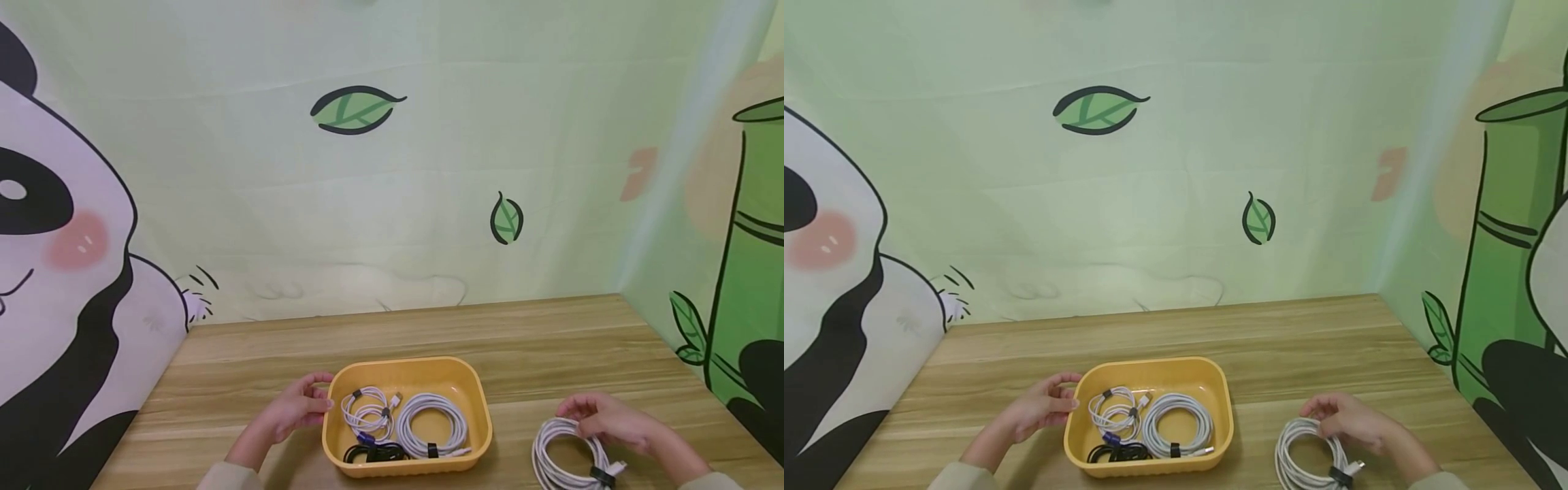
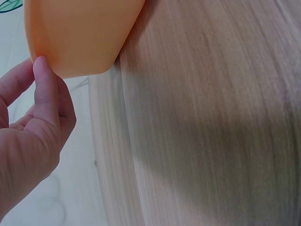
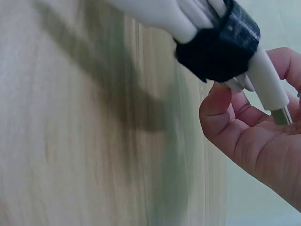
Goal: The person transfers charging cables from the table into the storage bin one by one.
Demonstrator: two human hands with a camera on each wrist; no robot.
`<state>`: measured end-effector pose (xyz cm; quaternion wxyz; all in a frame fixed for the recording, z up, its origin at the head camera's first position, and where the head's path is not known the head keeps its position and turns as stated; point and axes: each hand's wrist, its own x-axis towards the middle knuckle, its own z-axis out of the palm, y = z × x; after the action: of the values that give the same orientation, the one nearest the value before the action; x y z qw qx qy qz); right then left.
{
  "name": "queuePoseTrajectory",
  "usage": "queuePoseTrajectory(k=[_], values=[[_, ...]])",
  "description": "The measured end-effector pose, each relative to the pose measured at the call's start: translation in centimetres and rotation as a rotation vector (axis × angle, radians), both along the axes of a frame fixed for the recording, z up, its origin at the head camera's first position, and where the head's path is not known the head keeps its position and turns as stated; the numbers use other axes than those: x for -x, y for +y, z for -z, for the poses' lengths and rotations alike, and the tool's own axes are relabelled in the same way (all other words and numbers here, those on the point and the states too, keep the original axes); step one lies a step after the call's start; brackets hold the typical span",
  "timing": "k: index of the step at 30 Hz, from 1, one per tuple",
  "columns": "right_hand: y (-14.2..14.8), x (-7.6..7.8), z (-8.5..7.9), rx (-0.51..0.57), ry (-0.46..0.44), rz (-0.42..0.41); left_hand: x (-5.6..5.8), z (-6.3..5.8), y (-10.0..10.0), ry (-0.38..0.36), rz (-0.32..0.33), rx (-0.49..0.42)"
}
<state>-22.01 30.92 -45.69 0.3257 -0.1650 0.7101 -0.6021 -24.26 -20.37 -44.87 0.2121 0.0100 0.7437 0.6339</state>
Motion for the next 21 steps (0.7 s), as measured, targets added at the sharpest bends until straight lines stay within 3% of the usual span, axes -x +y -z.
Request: queuePoseTrajectory(k=[21], values=[[-0.67, 0.13, 0.03, 0.101, -0.039, 0.084, 0.02, -0.11, 0.03, -0.011, -0.003, 0.004]])
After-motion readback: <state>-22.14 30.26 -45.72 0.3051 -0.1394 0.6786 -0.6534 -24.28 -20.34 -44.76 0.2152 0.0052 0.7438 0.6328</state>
